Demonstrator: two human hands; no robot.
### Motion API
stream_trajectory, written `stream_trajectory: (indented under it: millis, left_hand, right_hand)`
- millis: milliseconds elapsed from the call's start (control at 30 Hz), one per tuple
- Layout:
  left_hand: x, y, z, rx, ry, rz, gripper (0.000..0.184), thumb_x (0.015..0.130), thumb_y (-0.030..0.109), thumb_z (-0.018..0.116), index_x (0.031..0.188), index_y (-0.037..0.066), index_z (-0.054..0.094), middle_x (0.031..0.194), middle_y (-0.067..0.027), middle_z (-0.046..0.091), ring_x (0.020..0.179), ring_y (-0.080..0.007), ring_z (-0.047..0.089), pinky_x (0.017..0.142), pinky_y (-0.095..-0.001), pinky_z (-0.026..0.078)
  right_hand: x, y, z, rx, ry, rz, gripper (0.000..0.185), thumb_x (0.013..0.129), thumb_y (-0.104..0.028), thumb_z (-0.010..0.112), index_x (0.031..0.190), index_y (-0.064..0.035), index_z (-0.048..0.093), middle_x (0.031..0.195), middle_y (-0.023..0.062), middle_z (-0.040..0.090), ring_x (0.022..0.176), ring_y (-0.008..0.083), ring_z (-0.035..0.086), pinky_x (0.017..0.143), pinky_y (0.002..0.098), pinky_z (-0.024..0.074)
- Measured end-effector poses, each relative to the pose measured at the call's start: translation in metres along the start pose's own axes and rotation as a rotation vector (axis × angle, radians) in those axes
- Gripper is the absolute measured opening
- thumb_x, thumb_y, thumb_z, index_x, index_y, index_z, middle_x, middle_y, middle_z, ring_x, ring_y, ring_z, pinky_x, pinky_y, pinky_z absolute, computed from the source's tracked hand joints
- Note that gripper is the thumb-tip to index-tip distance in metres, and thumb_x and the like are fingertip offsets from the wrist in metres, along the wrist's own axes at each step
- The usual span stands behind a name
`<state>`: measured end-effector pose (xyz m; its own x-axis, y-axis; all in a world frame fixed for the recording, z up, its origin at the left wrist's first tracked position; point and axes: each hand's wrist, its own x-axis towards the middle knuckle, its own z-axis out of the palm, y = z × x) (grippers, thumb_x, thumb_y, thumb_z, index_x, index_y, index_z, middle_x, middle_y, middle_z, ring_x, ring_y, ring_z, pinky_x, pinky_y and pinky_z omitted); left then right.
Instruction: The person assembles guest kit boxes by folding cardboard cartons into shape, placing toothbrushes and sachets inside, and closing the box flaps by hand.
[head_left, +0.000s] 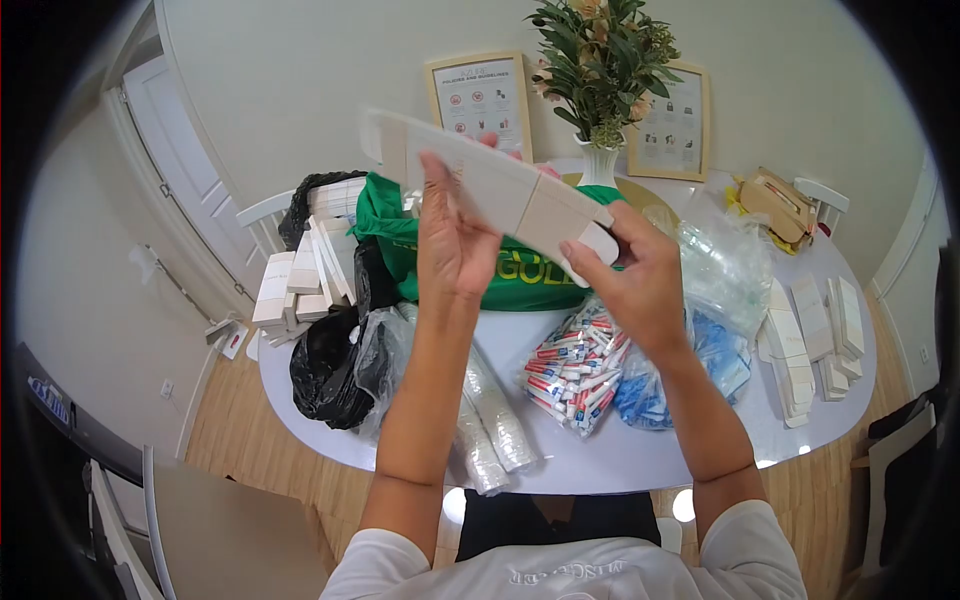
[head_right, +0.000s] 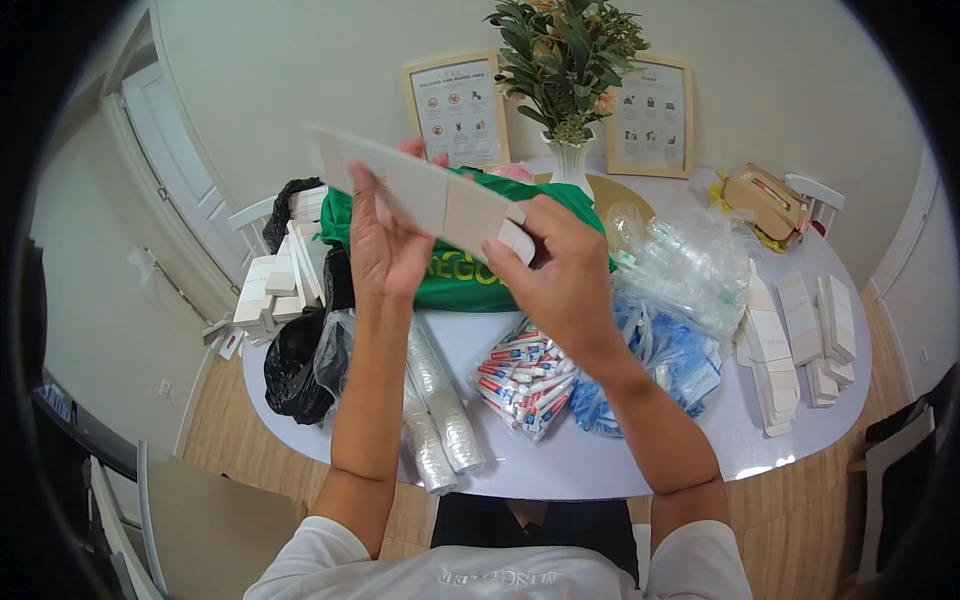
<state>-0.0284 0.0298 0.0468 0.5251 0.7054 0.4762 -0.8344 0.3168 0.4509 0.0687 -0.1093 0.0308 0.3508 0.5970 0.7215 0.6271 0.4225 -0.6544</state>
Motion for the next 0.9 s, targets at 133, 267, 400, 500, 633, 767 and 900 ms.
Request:
stream_trajectory:
  millis: [133, 267, 400, 500, 633, 767, 900]
  left_hand:
    - [-0.016, -0.009, 0.013, -0.082, 0.084, -0.15, 0.082, 0.075, 0.053, 0.068, 0.119, -0.008, 0.036, 0.106, -0.0164, 0.05, 0.102, -0.0305, 0.051, 0.095, -0.0614, 0.039]
    - [-0.019, 0.0, 0.016, -0.035, 0.092, -0.292, 0.054, 0.082, 0.038, 0.063, 0.112, -0.003, 0.044, 0.095, -0.0155, 0.056, 0.089, -0.0259, 0.058, 0.085, -0.0508, 0.049]
    - [-0.021, 0.0, 0.02, -0.027, 0.022, -0.368, 0.044, 0.085, 0.038, 0.059, 0.106, 0.0, 0.05, 0.09, -0.0114, 0.059, 0.077, -0.0211, 0.061, 0.076, -0.0374, 0.054]
    - [-0.023, -0.006, 0.025, 0.029, 0.023, -0.316, 0.047, 0.084, 0.041, 0.059, 0.103, -0.001, 0.051, 0.09, -0.0105, 0.059, 0.075, -0.0192, 0.061, 0.071, -0.0337, 0.055]
    - [-0.021, 0.0, 0.021, -0.034, -0.024, -0.394, 0.046, 0.085, 0.04, 0.058, 0.102, -0.003, 0.051, 0.085, -0.0104, 0.06, 0.075, -0.0245, 0.062, 0.074, -0.0369, 0.054]
    - [-0.015, -0.007, 0.004, -0.142, 0.019, -0.452, 0.051, 0.086, 0.036, 0.059, 0.12, 0.002, 0.041, 0.093, -0.0186, 0.059, 0.08, -0.0281, 0.062, 0.082, -0.0483, 0.052]
    - [-0.034, -0.028, 0.033, 0.154, 0.186, -0.198, 0.037, 0.084, 0.032, 0.063, 0.106, 0.003, 0.054, 0.088, -0.0102, 0.059, 0.078, -0.0197, 0.06, 0.072, -0.0328, 0.052]
  right_hand:
    - [-0.014, -0.002, 0.014, -0.51, 0.001, -0.432, 0.052, 0.064, 0.0, 0.071, 0.115, -0.0057, 0.061, 0.081, 0.0094, 0.05, 0.072, 0.0223, 0.053, 0.066, 0.0287, 0.046]
    - [-0.012, -0.017, 0.008, -0.217, -0.327, -0.308, 0.049, 0.063, -0.015, 0.078, 0.109, -0.0039, 0.064, 0.092, 0.0101, 0.05, 0.091, 0.0242, 0.051, 0.077, 0.0326, 0.0446]
    - [-0.003, -0.01, -0.001, -0.282, -0.192, -0.394, 0.045, 0.063, -0.021, 0.078, 0.103, -0.0024, 0.066, 0.092, 0.0082, 0.052, 0.088, 0.0223, 0.052, 0.074, 0.0314, 0.0462]
    - [-0.001, -0.009, -0.004, -0.373, -0.188, -0.449, 0.04, 0.065, -0.017, 0.077, 0.102, -0.0031, 0.067, 0.088, 0.0071, 0.055, 0.084, 0.0214, 0.054, 0.071, 0.0313, 0.0473]
    - [-0.002, -0.006, -0.003, -0.505, -0.136, -0.624, 0.035, 0.068, -0.012, 0.074, 0.101, -0.0036, 0.067, 0.086, 0.0065, 0.058, 0.08, 0.0219, 0.056, 0.07, 0.0315, 0.0486]
    - [0.002, -0.002, 0.001, -0.497, -0.023, -0.781, 0.036, 0.067, -0.016, 0.071, 0.101, -0.0056, 0.063, 0.085, 0.0046, 0.059, 0.078, 0.0203, 0.056, 0.063, 0.0325, 0.0479]
    - [-0.001, -0.008, 0.005, -0.703, 0.055, -0.61, 0.038, 0.063, -0.007, 0.066, 0.1, -0.0057, 0.061, 0.092, 0.0055, 0.059, 0.081, 0.0215, 0.057, 0.062, 0.032, 0.048]
